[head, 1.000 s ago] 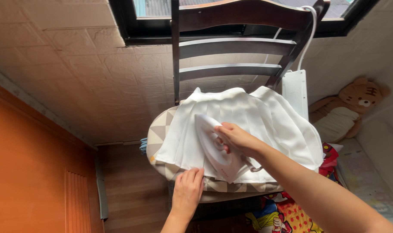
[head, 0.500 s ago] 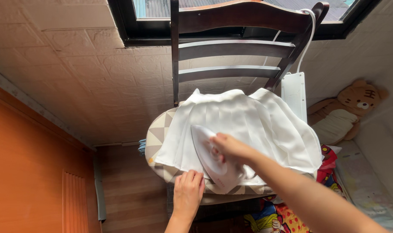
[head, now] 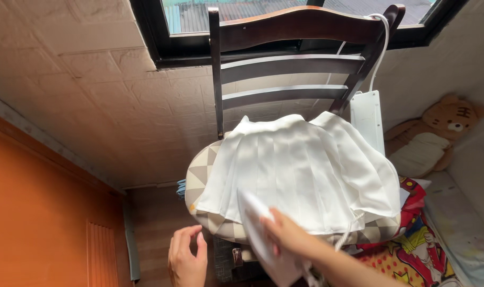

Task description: The person irons a white pleated skirt laid out on a chair seat. They use a white electric iron to smooth the fabric, repeatedly moving the iron back and forth over the pleats and adjusting the garment with their left hand to ensure even coverage.

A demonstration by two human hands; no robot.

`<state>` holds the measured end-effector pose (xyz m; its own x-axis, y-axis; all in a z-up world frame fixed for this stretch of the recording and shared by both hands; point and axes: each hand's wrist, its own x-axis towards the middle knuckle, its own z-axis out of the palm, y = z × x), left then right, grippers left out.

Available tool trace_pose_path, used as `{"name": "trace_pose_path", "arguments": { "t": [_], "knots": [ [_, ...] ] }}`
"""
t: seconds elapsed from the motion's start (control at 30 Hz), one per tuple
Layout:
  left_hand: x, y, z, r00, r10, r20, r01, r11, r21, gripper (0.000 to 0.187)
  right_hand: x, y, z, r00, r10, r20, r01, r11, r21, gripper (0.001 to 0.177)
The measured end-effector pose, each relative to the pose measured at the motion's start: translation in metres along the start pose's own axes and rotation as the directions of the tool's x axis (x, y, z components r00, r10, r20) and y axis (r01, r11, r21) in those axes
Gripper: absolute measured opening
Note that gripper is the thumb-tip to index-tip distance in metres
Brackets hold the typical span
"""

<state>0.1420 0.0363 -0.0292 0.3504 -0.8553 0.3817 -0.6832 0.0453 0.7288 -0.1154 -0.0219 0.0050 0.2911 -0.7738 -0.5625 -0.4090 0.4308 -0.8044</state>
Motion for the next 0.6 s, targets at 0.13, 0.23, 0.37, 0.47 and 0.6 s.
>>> {"name": "trace_pose_path", "arguments": {
  "t": [0.13, 0.23, 0.37, 0.47, 0.6],
  "knots": [
    [0.010, 0.003, 0.007, 0.998, 0.014, 0.066, -0.016, 0.999, 0.031, 0.020, 0.014, -0.021, -0.001, 0.997, -0.049, -0.053, 0.045, 0.996, -0.079, 0.036],
    [0.017, 0.015, 0.010, 0.995, 0.053, 0.082, -0.057, 0.997, 0.049, 0.022, 0.031, -0.041, -0.001, 0.990, -0.062, -0.124, 0.061, 0.998, -0.009, 0.033],
    [0.039, 0.028, 0.009, 0.989, 0.122, 0.082, -0.126, 0.991, 0.039, 0.025, -0.021, -0.020, 0.025, 0.996, -0.025, -0.084, 0.028, 0.999, 0.037, 0.038],
    [0.037, 0.036, 0.006, 0.985, 0.121, 0.124, -0.126, 0.991, 0.039, 0.028, 0.000, -0.022, 0.017, 0.992, -0.090, -0.083, 0.097, 0.991, 0.087, 0.032],
    [0.047, 0.049, 0.012, 0.976, 0.110, 0.188, -0.121, 0.991, 0.049, 0.039, 0.014, -0.034, 0.004, 0.976, -0.109, -0.187, 0.127, 0.988, 0.084, 0.037]
  ]
}}
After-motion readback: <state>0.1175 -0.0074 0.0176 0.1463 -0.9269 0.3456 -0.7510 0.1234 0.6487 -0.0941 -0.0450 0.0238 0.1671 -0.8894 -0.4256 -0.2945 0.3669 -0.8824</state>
